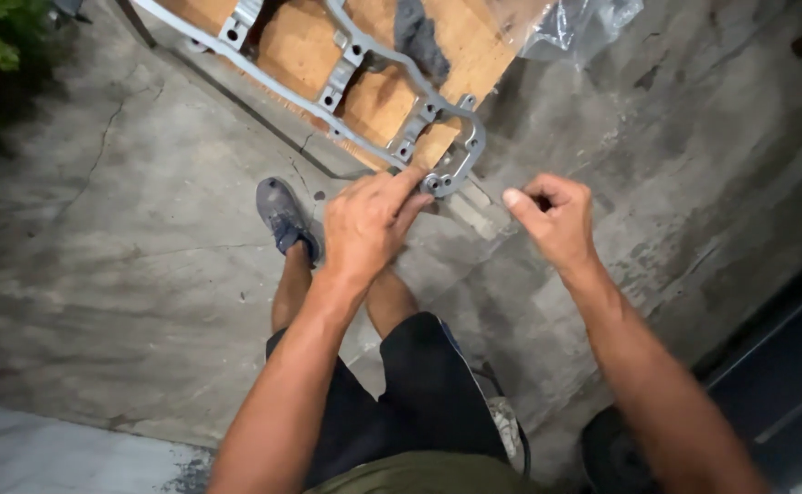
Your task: Scraping old sealant or residue from a metal engine component using a screwdriver
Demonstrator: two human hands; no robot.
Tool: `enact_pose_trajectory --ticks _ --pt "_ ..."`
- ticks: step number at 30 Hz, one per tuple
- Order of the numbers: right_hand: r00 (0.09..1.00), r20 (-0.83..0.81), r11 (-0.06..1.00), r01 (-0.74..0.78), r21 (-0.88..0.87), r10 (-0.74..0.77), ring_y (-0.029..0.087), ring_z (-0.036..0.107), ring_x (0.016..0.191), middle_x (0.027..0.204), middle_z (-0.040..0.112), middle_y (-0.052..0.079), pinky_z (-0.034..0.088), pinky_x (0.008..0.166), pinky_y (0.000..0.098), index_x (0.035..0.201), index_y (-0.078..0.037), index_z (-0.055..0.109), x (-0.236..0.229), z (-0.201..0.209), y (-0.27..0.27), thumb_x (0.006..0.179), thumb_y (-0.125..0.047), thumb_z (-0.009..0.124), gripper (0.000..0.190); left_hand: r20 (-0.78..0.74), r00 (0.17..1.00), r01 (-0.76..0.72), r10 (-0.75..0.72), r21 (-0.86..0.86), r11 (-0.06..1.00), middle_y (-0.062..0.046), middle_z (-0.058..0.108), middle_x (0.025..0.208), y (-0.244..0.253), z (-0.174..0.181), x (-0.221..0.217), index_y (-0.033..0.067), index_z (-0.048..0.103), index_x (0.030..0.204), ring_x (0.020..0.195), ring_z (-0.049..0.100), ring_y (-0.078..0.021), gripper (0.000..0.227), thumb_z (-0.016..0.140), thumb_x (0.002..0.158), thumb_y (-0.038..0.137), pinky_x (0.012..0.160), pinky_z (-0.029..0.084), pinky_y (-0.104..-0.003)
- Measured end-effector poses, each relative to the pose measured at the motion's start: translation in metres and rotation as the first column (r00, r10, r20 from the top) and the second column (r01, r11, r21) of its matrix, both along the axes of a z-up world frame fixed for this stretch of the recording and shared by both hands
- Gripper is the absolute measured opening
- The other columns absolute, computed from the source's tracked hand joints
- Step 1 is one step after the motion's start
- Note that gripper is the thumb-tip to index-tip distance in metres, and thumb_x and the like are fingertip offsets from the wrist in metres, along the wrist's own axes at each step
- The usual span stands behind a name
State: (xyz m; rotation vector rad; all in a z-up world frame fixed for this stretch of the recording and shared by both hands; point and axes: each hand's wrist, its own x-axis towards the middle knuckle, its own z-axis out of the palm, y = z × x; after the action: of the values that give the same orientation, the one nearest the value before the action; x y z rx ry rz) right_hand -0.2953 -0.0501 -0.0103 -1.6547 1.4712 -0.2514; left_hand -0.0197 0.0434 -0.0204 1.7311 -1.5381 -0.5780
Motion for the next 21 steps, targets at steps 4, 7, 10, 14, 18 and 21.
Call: enact_pose_trajectory --ticks 4,7,10,14,18,21 --pt "0.991 -0.066 0.993 0.117 -0.011 -0.117 0.007 0.043 0.053 0.053 0.050 -0.002 0.032 0.049 0.0242 0.077 -0.014 0.067 -0.049 -0.029 0.004 0.086 -0.031 0.086 0.027 0.076 0.997 0.003 -0.001 -0.015 1.000 -0.001 0.059 0.070 0.012 -0.002 -0.012 0.0197 0.069 0.116 0.070 0.068 -0.0251 0.024 0.071 0.095 0.031 0.064 0.056 -0.040" --pt "0.946 -0.230 0.965 0.250 0.072 -0.228 0.012 0.045 0.056 0.060 0.054 0.000 0.037 0.050 0.0300 0.087 -0.014 0.072 -0.052 -0.025 0.005 0.094 -0.031 0.079 0.019 0.155 0.988 0.011 -0.002 -0.055 0.998 -0.001 0.055 0.068 0.036 -0.015 -0.033 0.0201 0.070 0.118 0.066 0.065 -0.0224 0.024 0.071 0.096 0.030 0.063 0.056 -0.037" --pt "0.959 -0.219 0.965 0.213 0.152 -0.177 0.019 0.053 0.067 0.075 0.064 0.007 0.046 0.062 0.0344 0.100 -0.021 0.077 -0.022 0.003 0.011 0.106 -0.041 0.059 0.028 0.059 0.997 0.048 -0.047 -0.018 0.999 0.000 0.056 0.069 0.052 -0.012 -0.053 0.0191 0.071 0.110 0.067 0.065 -0.0229 0.019 0.065 0.097 0.033 0.061 0.055 -0.038" --pt "0.907 0.179 0.878 0.295 0.377 -0.382 0.011 0.053 0.063 0.071 0.057 0.005 0.047 0.053 0.0224 0.102 -0.004 0.068 0.010 0.025 0.037 0.104 -0.031 0.044 0.036 -0.306 0.949 -0.030 0.072 0.140 0.990 -0.002 0.069 0.073 0.043 0.035 -0.069 0.0192 0.075 0.098 0.070 0.071 -0.0267 0.011 0.077 0.088 0.018 0.064 0.058 -0.037" --pt "0.591 0.419 0.713 0.450 0.538 -0.689 0.012 0.067 0.075 0.085 0.067 0.009 0.058 0.068 0.0228 0.122 0.001 0.062 0.031 0.024 0.065 0.102 -0.021 0.055 0.030 -0.623 0.725 -0.053 0.294 0.375 0.925 -0.015 0.074 0.083 0.049 0.044 -0.091 0.0104 0.073 0.112 0.078 0.072 -0.0369 0.026 0.079 0.087 0.017 0.067 0.057 -0.045" --pt "0.331 0.456 0.563 0.473 0.678 -0.826 0.020 0.074 0.094 0.105 0.073 0.015 0.062 0.083 0.0310 0.125 -0.005 0.054 0.053 0.036 0.078 0.104 -0.022 0.056 0.028 -0.720 0.605 0.080 0.340 0.479 0.874 -0.026 0.072 0.107 0.038 0.068 -0.095 0.0017 0.059 0.136 0.102 0.069 -0.0455 0.053 0.075 0.089 0.019 0.086 0.054 -0.054"
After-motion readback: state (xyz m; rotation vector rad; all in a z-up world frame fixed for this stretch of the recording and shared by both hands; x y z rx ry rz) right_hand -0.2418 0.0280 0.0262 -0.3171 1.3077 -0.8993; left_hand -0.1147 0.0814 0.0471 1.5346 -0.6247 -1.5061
